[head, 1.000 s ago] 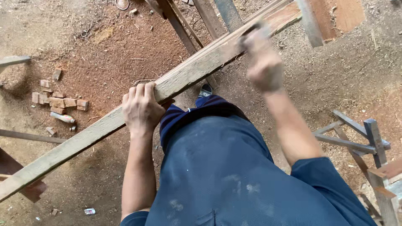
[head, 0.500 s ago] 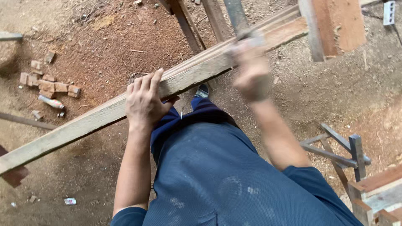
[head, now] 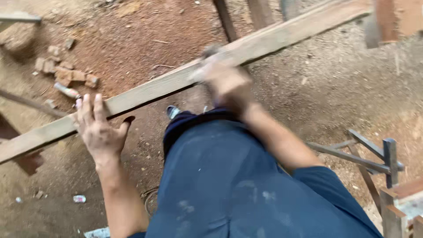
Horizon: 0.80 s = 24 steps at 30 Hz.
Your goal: The person sands a long wooden plank resting on a workbench using a sanding block. They repeatedly rub the block along the plank's length, flip the plank to sand the opposite side, and continue smoothing the surface. The person wears sandals and works in a cluttered workshop environment.
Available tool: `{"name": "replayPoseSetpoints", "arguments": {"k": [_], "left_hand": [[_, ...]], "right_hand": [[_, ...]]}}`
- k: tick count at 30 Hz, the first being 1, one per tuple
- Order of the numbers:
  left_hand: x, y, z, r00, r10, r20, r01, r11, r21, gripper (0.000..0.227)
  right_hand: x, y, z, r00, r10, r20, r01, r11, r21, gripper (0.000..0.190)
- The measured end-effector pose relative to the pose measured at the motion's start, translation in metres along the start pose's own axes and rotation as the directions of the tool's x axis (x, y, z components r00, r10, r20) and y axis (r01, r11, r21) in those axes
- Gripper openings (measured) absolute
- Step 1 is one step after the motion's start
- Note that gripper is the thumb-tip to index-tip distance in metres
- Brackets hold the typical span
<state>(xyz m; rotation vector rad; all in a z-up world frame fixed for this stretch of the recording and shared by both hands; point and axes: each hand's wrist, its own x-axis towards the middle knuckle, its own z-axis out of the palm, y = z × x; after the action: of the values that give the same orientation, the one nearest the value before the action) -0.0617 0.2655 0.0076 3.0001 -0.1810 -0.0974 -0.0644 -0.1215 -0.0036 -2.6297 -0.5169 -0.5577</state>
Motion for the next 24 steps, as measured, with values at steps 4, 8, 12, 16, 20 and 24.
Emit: {"name": "replayPoseSetpoints", "arguments": {"k": [4,8,12,16,20,24], "left_hand": [[-0.011,-0.062,0.022,0.967,0.094,-0.239,-0.098,0.995,-0.006,0.064],[-0.011,-0.078,0.051,0.823,0.275,-0.497,-0.343,0.938,-0.049,0.041],[-0.026,-0.110,0.050,0.858,0.254,-0.446,-0.346,0.928,-0.136,0.030],[-0.038,-0.150,0.045,0.834,0.195,-0.517,-0.314,0.937,-0.153,0.020],[-0.039,-0.178,0.007,0.829,0.213,-0.518,-0.184,0.977,0.107,0.049],[-0.043,-0.193,0.009,0.780,0.145,-0.609,0.043,0.958,0.283,0.050]], "right_hand": [[-0.018,0.054,-0.021,0.968,0.132,-0.212,-0.197,0.924,-0.327,0.029],[0.003,0.025,-0.007,0.928,0.133,-0.348,-0.303,0.812,-0.498,0.036],[0.046,-0.147,0.093,0.978,-0.155,-0.143,0.170,0.980,0.104,0.024],[0.059,-0.212,0.100,0.911,-0.403,0.085,0.288,0.773,0.565,0.014],[0.056,-0.139,0.066,0.987,-0.089,-0.134,0.103,0.990,0.100,0.022],[0.067,-0.143,0.076,0.954,-0.108,-0.279,0.045,0.974,-0.221,0.023]]}}
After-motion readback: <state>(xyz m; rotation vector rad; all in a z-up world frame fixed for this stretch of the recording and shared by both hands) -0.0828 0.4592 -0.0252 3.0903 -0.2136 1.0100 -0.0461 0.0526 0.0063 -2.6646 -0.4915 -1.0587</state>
